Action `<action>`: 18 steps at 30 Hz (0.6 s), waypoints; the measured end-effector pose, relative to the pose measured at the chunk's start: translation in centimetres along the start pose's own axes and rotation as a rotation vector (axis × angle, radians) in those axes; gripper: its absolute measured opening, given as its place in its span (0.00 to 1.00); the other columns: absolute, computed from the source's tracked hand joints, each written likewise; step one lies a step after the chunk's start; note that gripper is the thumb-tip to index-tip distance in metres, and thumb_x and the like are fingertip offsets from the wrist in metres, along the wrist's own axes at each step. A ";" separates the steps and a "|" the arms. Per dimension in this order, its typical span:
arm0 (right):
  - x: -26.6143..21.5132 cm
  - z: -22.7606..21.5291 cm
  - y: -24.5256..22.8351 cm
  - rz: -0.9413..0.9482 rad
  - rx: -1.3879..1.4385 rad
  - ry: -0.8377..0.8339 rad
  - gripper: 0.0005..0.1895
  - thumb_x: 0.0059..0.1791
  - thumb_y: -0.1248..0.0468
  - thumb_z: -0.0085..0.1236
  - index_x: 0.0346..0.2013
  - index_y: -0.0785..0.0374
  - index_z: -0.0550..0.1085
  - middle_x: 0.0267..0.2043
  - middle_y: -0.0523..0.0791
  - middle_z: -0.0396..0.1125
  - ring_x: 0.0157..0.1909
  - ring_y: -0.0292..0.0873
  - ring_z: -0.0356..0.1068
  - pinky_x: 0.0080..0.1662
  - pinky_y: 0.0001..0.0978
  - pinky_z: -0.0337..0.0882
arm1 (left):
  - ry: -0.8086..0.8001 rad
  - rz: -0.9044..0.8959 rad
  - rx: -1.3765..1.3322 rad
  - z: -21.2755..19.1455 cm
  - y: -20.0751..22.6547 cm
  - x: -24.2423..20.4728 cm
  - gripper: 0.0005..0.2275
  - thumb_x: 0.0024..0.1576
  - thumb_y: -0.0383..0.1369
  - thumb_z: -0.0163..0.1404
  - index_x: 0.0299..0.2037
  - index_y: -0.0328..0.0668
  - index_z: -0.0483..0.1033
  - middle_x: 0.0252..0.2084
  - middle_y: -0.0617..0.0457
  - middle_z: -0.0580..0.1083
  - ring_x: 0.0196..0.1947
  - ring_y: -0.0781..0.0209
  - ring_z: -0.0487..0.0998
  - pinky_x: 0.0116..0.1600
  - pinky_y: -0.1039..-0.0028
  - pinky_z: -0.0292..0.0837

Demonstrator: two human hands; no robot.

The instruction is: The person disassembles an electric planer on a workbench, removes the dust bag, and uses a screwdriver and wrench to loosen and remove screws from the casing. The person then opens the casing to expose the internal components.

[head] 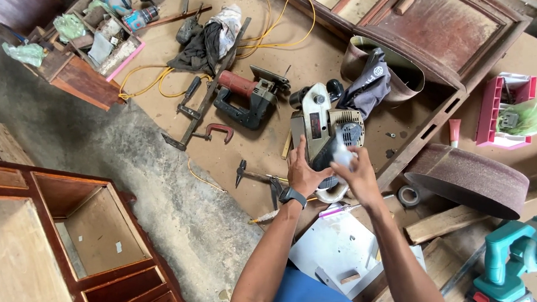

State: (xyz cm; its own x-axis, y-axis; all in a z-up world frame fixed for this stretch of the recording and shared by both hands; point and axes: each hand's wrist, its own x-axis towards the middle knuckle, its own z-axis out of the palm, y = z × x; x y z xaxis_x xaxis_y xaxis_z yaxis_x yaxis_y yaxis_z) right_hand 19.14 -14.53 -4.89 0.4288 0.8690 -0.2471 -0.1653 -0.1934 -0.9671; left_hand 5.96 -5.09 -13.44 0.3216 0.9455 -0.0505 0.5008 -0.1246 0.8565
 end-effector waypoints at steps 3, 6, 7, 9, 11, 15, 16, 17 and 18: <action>2.4 1.0 -0.1 0.007 -0.493 0.077 0.33 0.43 0.49 0.74 0.56 0.58 0.69 0.47 0.53 0.75 0.55 0.59 0.73 0.55 0.56 0.70 | 0.083 0.038 0.011 0.5 -0.3 -0.1 0.55 0.31 0.54 0.68 0.74 0.51 0.57 0.59 0.41 0.68 0.62 0.37 0.70 0.65 0.49 0.65; 5.2 0.1 1.7 -0.056 -0.588 0.150 0.29 0.45 0.48 0.71 0.55 0.56 0.74 0.54 0.52 0.73 0.61 0.61 0.68 0.61 0.56 0.67 | 0.125 0.068 -0.001 0.7 -0.5 -0.2 0.56 0.27 0.52 0.69 0.72 0.50 0.61 0.58 0.42 0.70 0.61 0.37 0.72 0.64 0.48 0.66; 5.5 0.2 2.0 -0.058 -0.591 0.148 0.29 0.45 0.48 0.71 0.55 0.56 0.74 0.54 0.52 0.73 0.61 0.61 0.68 0.61 0.56 0.67 | 0.128 0.067 -0.004 0.7 -0.6 -0.2 0.56 0.27 0.52 0.69 0.72 0.50 0.61 0.58 0.42 0.70 0.61 0.37 0.72 0.64 0.48 0.66; 6.3 0.2 2.6 -0.099 -0.630 0.222 0.25 0.45 0.45 0.69 0.52 0.49 0.77 0.50 0.46 0.75 0.57 0.56 0.71 0.57 0.52 0.71 | 0.118 0.047 0.006 0.8 -0.8 -0.1 0.56 0.26 0.51 0.70 0.73 0.52 0.60 0.59 0.43 0.69 0.61 0.37 0.71 0.65 0.48 0.66; 6.3 0.8 2.5 -0.113 -0.646 0.230 0.24 0.44 0.46 0.70 0.50 0.50 0.78 0.47 0.47 0.76 0.55 0.56 0.73 0.56 0.51 0.72 | 0.105 0.052 -0.005 0.8 -0.5 -0.3 0.56 0.27 0.51 0.70 0.74 0.52 0.59 0.60 0.41 0.69 0.63 0.37 0.70 0.66 0.48 0.64; 4.5 3.1 0.3 -0.099 -0.682 0.257 0.26 0.42 0.49 0.72 0.49 0.56 0.75 0.44 0.51 0.76 0.51 0.58 0.75 0.53 0.52 0.74 | 0.074 0.052 -0.013 0.0 0.5 -0.7 0.56 0.31 0.51 0.68 0.75 0.54 0.55 0.61 0.39 0.68 0.66 0.36 0.68 0.68 0.49 0.60; 4.9 3.0 0.5 -0.101 -0.686 0.256 0.26 0.42 0.49 0.72 0.49 0.56 0.75 0.44 0.51 0.76 0.51 0.58 0.75 0.53 0.52 0.74 | 0.077 0.051 -0.016 0.2 0.3 -0.7 0.56 0.31 0.51 0.68 0.75 0.54 0.55 0.61 0.39 0.68 0.66 0.36 0.68 0.68 0.49 0.60; 5.3 3.0 0.6 -0.099 -0.719 0.263 0.25 0.42 0.48 0.71 0.48 0.56 0.75 0.44 0.52 0.76 0.51 0.59 0.75 0.53 0.52 0.74 | 0.079 0.060 -0.009 0.3 0.1 -0.6 0.56 0.31 0.52 0.68 0.75 0.54 0.56 0.61 0.39 0.68 0.66 0.37 0.68 0.69 0.50 0.60; 5.7 3.0 0.7 -0.097 -0.751 0.270 0.25 0.43 0.48 0.70 0.47 0.55 0.75 0.44 0.53 0.76 0.51 0.59 0.75 0.53 0.52 0.74 | 0.082 0.069 -0.002 0.4 -0.1 -0.6 0.55 0.31 0.52 0.68 0.75 0.54 0.56 0.61 0.39 0.68 0.67 0.37 0.68 0.69 0.51 0.60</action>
State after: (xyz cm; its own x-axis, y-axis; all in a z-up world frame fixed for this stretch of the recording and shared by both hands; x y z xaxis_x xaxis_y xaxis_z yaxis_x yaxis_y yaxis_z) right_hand 18.84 -8.39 -6.82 0.6266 0.7760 -0.0725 0.4846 -0.4608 -0.7436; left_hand 6.01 -5.74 -13.72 0.2885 0.9561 0.0506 0.4778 -0.1896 0.8578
